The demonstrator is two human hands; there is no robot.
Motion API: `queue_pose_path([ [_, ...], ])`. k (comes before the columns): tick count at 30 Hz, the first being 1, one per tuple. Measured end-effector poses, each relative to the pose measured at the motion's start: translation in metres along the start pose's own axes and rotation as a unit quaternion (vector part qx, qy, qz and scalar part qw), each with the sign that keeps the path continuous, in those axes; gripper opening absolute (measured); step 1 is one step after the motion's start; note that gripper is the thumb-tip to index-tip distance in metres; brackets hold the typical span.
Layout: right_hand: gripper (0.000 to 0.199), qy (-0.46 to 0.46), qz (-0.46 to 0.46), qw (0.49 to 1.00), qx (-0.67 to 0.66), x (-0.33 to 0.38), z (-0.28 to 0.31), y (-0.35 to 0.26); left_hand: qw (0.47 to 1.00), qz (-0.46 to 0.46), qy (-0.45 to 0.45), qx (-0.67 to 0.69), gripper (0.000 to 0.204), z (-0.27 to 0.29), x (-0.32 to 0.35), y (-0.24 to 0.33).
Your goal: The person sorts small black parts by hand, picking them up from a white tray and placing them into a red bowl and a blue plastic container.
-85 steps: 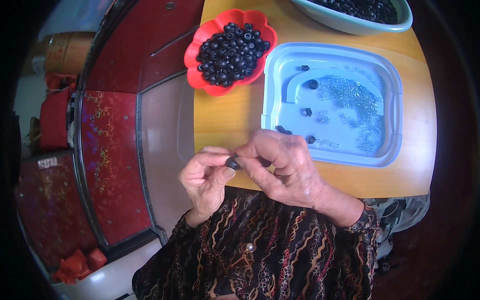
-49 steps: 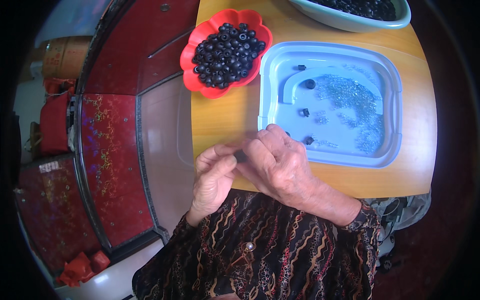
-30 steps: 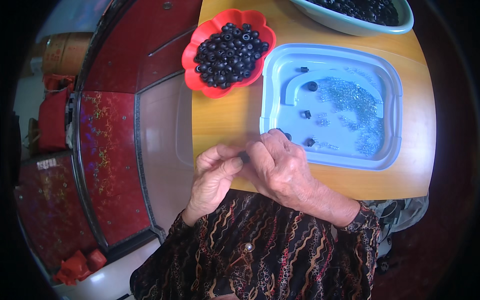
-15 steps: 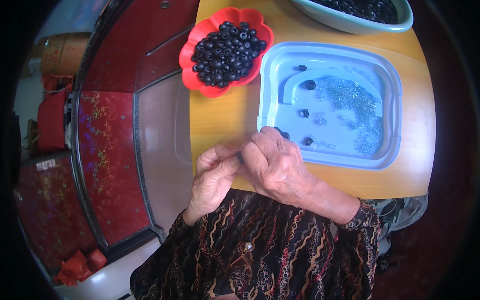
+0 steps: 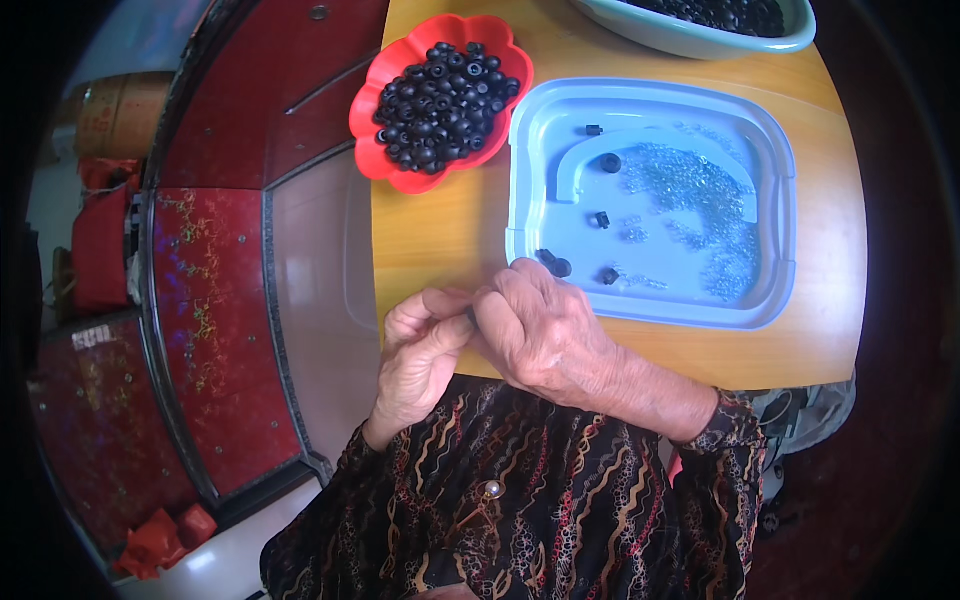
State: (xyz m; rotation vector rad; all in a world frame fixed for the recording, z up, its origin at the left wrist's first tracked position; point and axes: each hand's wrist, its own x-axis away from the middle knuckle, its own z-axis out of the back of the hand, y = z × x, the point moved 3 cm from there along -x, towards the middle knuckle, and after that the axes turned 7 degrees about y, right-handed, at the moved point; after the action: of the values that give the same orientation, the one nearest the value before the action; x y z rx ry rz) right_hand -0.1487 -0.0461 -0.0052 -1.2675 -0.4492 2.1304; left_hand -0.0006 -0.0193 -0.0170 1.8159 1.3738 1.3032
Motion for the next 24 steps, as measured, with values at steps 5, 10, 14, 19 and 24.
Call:
queue_pose_path([
  [5, 0.037, 0.007, 0.016, 1.000, 0.018, 0.003, -0.003, -0.003, 1.000, 0.005, -0.004, -0.009, 0.015, 0.005, 0.002, -0.004],
  [10, 0.038, -0.003, 0.007, 1.000, 0.028, 0.006, -0.005, -0.002, 1.000, -0.006, -0.003, -0.016, 0.014, 0.000, 0.002, -0.001],
  [14, 0.039, 0.009, 0.010, 1.000, 0.025, 0.003, -0.007, -0.003, 0.999, -0.022, -0.002, -0.048, 0.013, -0.003, 0.001, 0.005],
  [19, 0.024, 0.017, 0.004, 0.999, 0.047, -0.001, -0.009, -0.006, 0.999, -0.014, 0.024, -0.029, 0.013, -0.003, 0.002, 0.001],
  [24, 0.036, 0.009, 0.000, 0.999, 0.041, 0.003, -0.013, -0.001, 1.000, -0.011, 0.029, -0.002, 0.015, -0.003, -0.002, -0.003],
])
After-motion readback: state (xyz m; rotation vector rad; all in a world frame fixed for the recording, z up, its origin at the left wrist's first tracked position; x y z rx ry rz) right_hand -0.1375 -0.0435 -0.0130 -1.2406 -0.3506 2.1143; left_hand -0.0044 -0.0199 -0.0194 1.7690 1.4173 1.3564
